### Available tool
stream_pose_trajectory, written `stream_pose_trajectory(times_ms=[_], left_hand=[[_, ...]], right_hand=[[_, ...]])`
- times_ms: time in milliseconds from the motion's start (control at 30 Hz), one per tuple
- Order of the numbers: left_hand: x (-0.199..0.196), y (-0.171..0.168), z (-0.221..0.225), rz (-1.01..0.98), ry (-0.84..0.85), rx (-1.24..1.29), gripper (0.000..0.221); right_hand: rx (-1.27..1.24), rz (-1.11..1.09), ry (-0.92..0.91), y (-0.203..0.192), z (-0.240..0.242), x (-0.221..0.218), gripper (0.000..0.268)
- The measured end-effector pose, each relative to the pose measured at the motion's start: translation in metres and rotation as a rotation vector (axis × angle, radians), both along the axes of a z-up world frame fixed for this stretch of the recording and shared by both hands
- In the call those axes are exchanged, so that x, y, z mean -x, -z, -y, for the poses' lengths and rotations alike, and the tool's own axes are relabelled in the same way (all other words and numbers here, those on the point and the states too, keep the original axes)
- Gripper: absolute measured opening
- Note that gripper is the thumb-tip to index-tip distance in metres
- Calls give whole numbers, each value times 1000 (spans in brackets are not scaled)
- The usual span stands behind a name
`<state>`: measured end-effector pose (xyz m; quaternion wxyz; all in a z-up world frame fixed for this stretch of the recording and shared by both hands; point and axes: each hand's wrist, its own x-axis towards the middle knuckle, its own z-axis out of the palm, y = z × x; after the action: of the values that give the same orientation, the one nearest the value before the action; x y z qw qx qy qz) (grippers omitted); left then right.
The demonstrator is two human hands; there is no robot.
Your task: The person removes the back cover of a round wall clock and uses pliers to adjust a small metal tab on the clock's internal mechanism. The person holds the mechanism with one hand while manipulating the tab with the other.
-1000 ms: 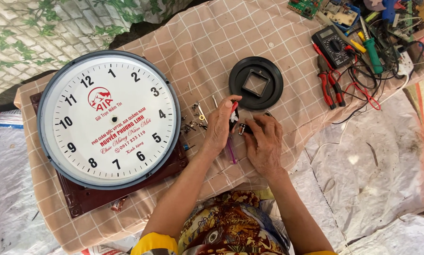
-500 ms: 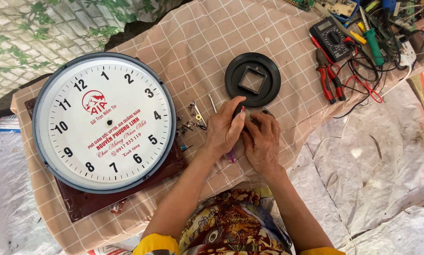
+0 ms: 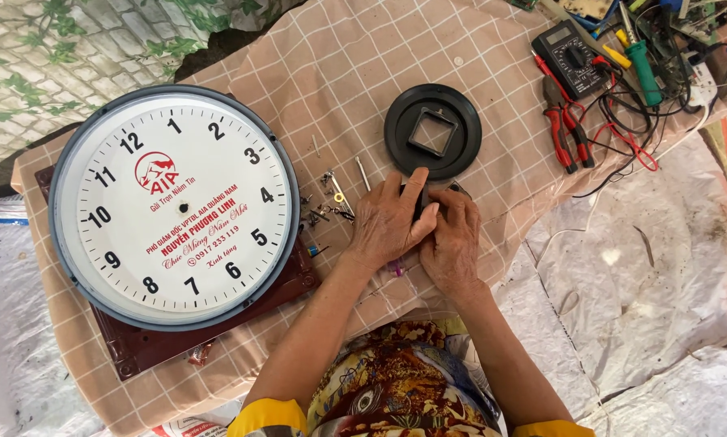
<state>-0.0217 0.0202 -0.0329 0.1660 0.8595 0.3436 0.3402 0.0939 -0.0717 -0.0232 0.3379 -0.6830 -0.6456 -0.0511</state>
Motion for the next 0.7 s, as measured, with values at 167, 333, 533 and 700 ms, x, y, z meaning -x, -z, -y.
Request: stream_pose_trajectory(times_ms=[167,333,533,700], left_hand=[[2,-1,-2,144,20,153,57],[12,-22,0,458,-29,436,50],[10,-11,2,650,-84,541,48],[9,-8,1,714,1,600,48]], right_hand=[[39,-16,-3,0,1,-1,18],[74,-33,-4,-3,2,-1,27],[75,-69,-23,-5,2,0,30],[52,-57,-34,-8,1,1,31]])
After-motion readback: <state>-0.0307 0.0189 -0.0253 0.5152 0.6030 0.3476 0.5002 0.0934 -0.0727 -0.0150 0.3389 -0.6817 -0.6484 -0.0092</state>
